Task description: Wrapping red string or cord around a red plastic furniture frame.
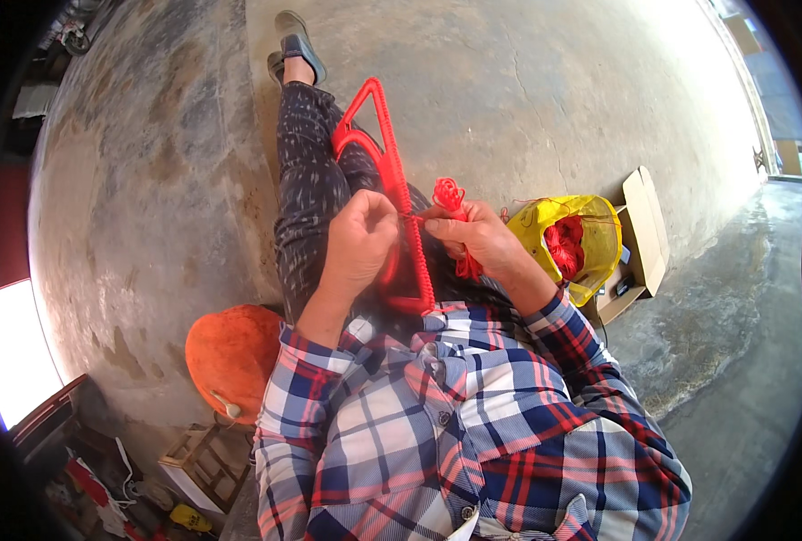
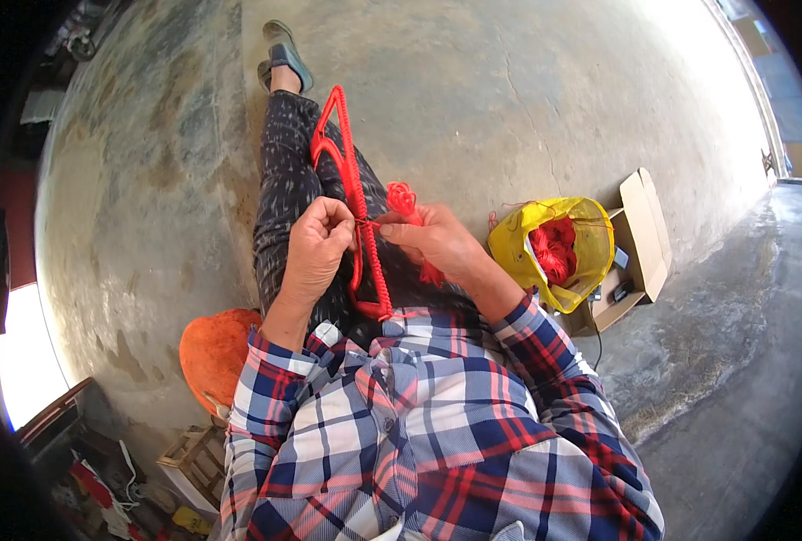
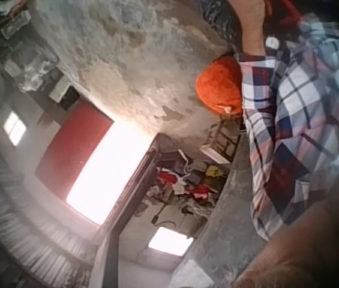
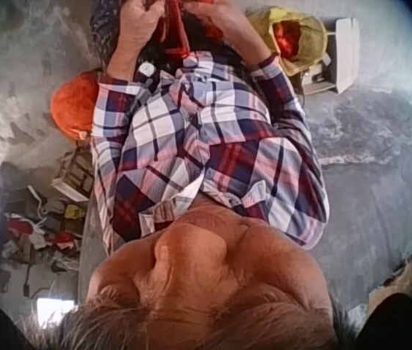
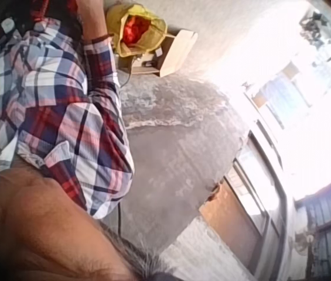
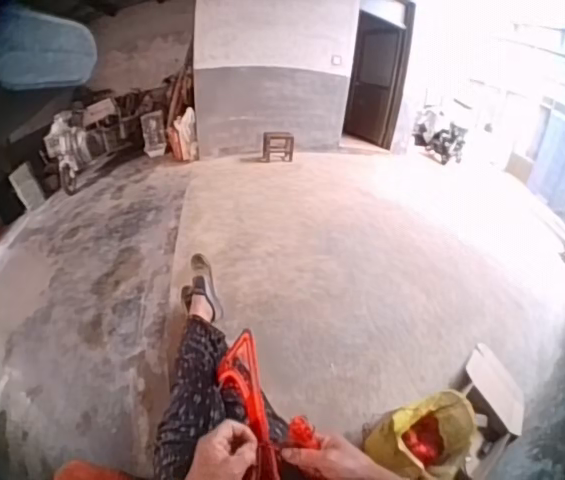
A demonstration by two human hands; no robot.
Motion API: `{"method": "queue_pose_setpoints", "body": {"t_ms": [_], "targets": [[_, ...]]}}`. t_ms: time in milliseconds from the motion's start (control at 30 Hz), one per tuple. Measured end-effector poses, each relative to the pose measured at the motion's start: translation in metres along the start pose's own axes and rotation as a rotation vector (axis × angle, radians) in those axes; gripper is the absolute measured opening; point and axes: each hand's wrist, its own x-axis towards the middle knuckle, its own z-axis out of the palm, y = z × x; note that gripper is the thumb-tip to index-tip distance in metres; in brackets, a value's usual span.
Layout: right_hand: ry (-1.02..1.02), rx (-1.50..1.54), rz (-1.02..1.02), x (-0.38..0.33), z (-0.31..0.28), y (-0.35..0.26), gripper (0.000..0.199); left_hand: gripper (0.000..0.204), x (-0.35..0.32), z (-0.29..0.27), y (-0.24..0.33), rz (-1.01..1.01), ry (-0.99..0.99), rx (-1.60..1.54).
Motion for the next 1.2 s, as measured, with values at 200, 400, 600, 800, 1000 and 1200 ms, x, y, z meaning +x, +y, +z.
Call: {"method": "queue_pose_setpoints", "body": {"t_ms": [200, 400, 600, 800, 1000, 1200], "targets": [[0.066, 0.041, -0.095, 0.008, 0.0, -0.003, 0.009, 0.019, -0.002, 0.014, -0.013, 0.005, 0.194, -0.097], [0.051, 0.029, -0.141, -0.005, -0.003, -0.012, 0.009, 0.029, -0.002, 0.026, 0.003, -0.32, 0.121, -0.843], [0.035, 0.047, -0.171, -0.013, -0.015, 0.005, 0.008, 0.031, 0.002, 0.013, -0.017, -0.343, -0.071, -0.761], [0.222, 0.159, -0.138, -0.016, -0.03, -0.013, 0.018, 0.033, -0.012, 0.018, -0.003, 0.065, 0.383, 0.173], [-0.307, 0.239, -0.065, -0.032, 0.005, -0.009, 0.031, 0.031, -0.036, 0.036, 0.051, 0.523, -0.027, 0.517], [-0.359, 0.184, -0.028, -0.022, 0.007, -0.016, 0.031, 0.021, -0.031, 0.018, 0.063, 0.056, -0.107, -0.795]]}}
